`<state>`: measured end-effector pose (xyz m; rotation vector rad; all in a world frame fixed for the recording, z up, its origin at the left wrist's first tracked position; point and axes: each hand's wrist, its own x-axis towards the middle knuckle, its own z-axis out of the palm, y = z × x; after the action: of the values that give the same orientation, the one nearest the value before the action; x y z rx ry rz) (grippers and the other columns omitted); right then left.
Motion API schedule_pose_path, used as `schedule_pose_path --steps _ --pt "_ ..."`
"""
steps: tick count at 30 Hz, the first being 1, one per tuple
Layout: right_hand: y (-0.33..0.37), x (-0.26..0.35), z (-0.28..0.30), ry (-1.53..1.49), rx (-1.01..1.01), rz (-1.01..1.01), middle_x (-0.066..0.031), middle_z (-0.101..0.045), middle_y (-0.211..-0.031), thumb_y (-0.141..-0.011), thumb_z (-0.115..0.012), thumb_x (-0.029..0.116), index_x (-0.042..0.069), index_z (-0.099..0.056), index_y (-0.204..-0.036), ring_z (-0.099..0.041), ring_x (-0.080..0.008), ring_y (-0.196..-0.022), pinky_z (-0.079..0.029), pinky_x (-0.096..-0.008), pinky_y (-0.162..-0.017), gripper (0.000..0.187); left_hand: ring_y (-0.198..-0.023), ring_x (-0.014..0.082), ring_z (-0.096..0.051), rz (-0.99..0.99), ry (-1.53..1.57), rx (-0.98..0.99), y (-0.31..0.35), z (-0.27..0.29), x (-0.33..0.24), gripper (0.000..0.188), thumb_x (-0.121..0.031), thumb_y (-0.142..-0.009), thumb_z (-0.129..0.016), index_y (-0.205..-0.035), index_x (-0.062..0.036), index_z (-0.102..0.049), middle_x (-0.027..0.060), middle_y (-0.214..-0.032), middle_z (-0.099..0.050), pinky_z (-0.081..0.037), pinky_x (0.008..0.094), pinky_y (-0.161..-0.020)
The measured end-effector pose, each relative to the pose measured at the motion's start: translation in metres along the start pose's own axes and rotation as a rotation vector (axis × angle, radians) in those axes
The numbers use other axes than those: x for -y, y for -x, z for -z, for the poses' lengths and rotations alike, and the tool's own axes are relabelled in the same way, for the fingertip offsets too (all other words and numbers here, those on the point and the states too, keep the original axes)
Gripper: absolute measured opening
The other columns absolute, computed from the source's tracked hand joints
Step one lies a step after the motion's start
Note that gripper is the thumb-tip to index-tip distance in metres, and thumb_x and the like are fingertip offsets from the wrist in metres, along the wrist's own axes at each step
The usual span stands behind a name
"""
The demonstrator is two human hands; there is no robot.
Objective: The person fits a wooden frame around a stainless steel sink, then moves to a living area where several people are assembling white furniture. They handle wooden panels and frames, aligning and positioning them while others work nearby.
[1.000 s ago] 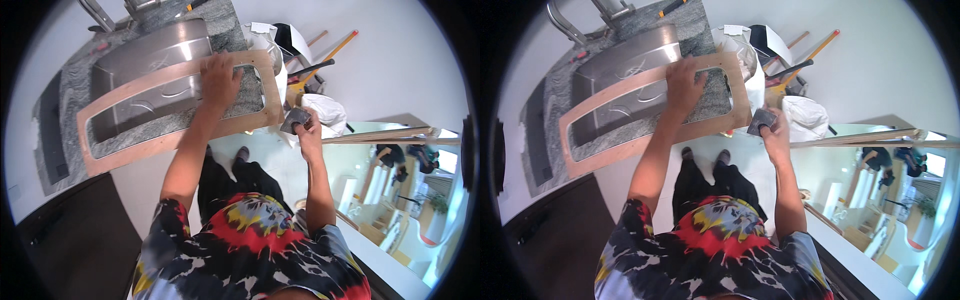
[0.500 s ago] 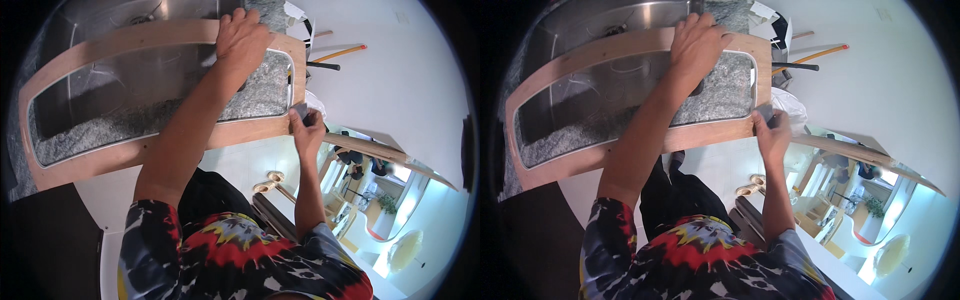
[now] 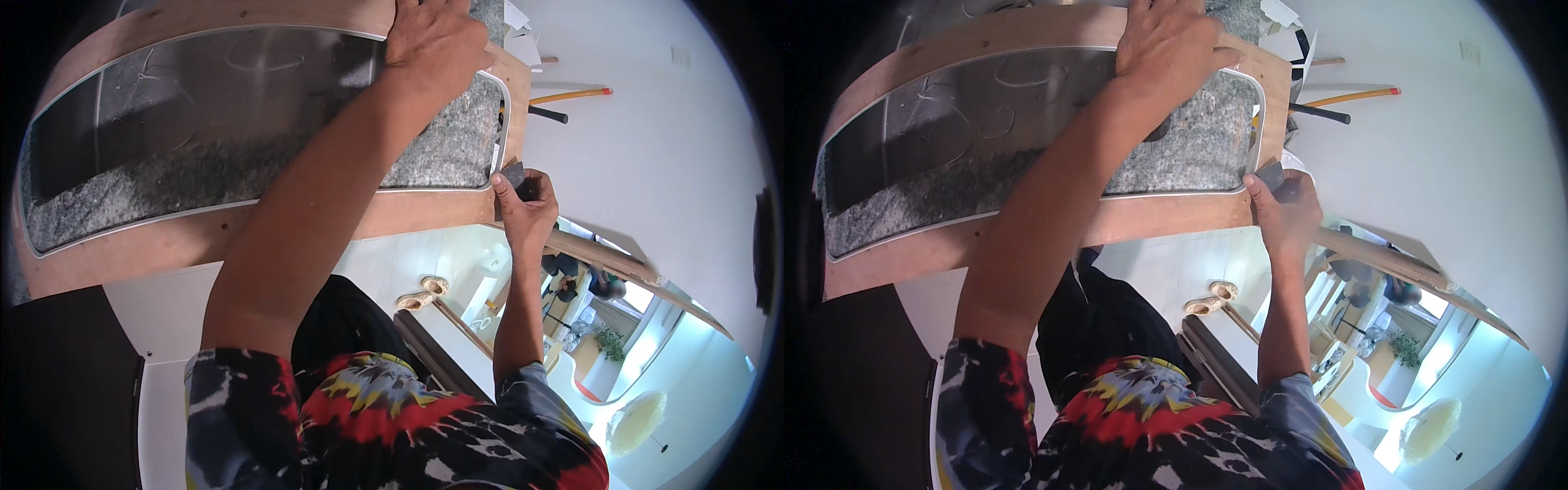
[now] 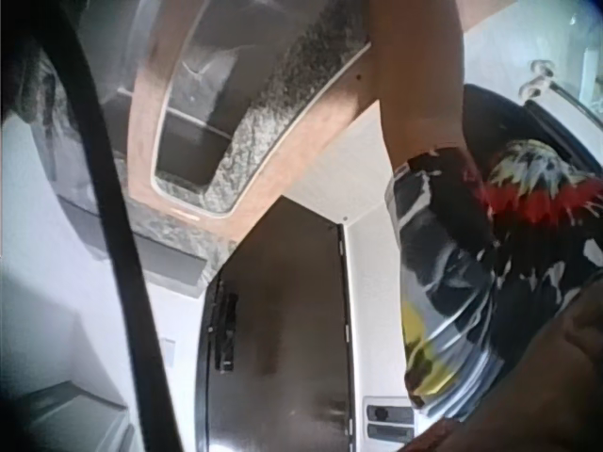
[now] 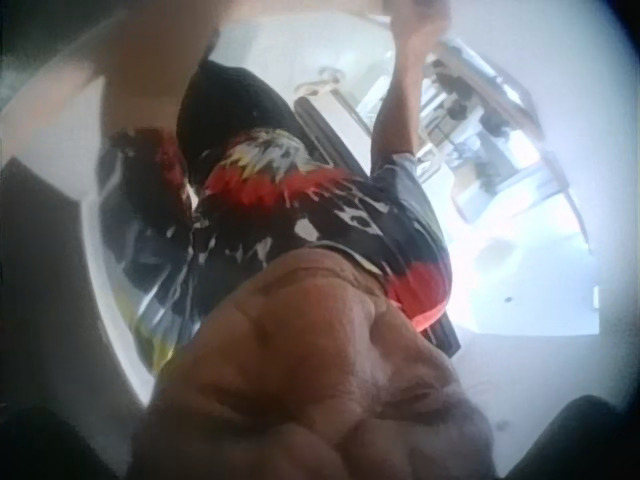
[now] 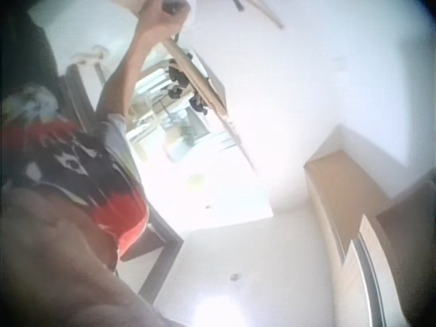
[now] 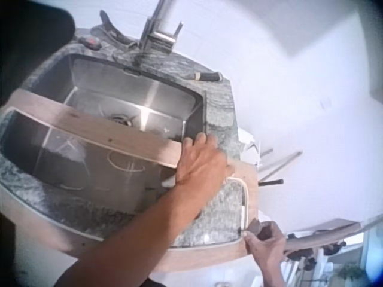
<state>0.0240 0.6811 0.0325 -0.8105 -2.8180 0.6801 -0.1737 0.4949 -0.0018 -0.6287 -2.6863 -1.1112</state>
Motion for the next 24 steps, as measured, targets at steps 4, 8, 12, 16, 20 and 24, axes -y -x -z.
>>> schedule_pose_path --steps 4,8,12,16,20,24 --pt "-0.019 -0.021 -0.003 0.135 -0.045 0.174 -0.0099 -0.071 -0.08 -0.077 -0.087 0.039 -0.003 -0.069 -0.098 -0.063 -0.0163 -0.071 -0.052 -0.0313 -0.069 0.05 -0.11 0.0282 -0.054 -0.026 -0.02 -0.108 0.002 -0.009 0.003 0.032 -0.036 -0.081 -0.074 -0.091 -0.0052 -0.078 0.012 -0.106 -0.064 -0.039 0.0454 -0.093" --pt "-0.075 0.023 0.0 0.064 0.048 0.126 -0.0083 -0.071 -0.078 -0.077 -0.088 0.041 -0.003 -0.069 -0.099 -0.063 -0.015 -0.071 -0.052 -0.0308 -0.069 0.052 -0.11 0.0284 -0.054 -0.029 0.017 -0.098 0.005 -0.011 -0.001 0.028 -0.032 -0.082 -0.073 -0.092 -0.0059 -0.078 0.012 -0.107 -0.063 -0.039 0.0453 -0.094" --pt "-0.05 0.006 -0.002 0.118 0.049 0.221 -0.0083 -0.07 -0.079 -0.078 -0.087 0.038 -0.003 -0.068 -0.096 -0.062 -0.0154 -0.071 -0.052 -0.0308 -0.068 0.049 -0.111 0.0284 -0.055 0.006 0.005 -0.072 0.0 -0.002 0.001 0.026 -0.03 -0.082 -0.072 -0.091 -0.0059 -0.078 0.012 -0.107 -0.064 -0.039 0.0455 -0.094" --pt "-0.034 0.012 -0.01 0.079 -0.02 0.153 -0.0063 -0.07 -0.077 -0.079 -0.087 0.032 -0.003 -0.068 -0.093 -0.06 -0.0129 -0.067 -0.05 -0.0283 -0.065 0.043 -0.112 0.0278 -0.055 0.018 -0.006 -0.076 0.0 -0.009 0.002 0.027 -0.03 -0.083 -0.069 -0.093 -0.0063 -0.078 0.0115 -0.108 -0.064 -0.039 0.046 -0.095" --pt "-0.078 0.04 -0.012 -0.086 0.071 0.102 -0.0059 -0.07 -0.079 -0.077 -0.088 0.023 -0.002 -0.068 -0.094 -0.06 -0.0108 -0.067 -0.05 -0.0263 -0.066 0.036 -0.111 0.0277 -0.055 0.007 0.025 -0.058 0.0 -0.016 -0.003 0.025 -0.028 -0.084 -0.067 -0.092 -0.0068 -0.078 0.0115 -0.108 -0.064 -0.039 0.0457 -0.095" --pt "-0.02 0.013 0.003 0.222 0.004 0.329 -0.0105 -0.07 -0.079 -0.073 -0.09 0.026 -0.004 -0.067 -0.097 -0.063 -0.0163 -0.068 -0.053 -0.0302 -0.067 0.045 -0.111 0.0277 -0.055 0.018 -0.016 -0.07 -0.005 -0.011 0.003 0.024 -0.026 -0.085 -0.066 -0.091 -0.0067 -0.078 0.0117 -0.107 -0.064 -0.039 0.0455 -0.095"
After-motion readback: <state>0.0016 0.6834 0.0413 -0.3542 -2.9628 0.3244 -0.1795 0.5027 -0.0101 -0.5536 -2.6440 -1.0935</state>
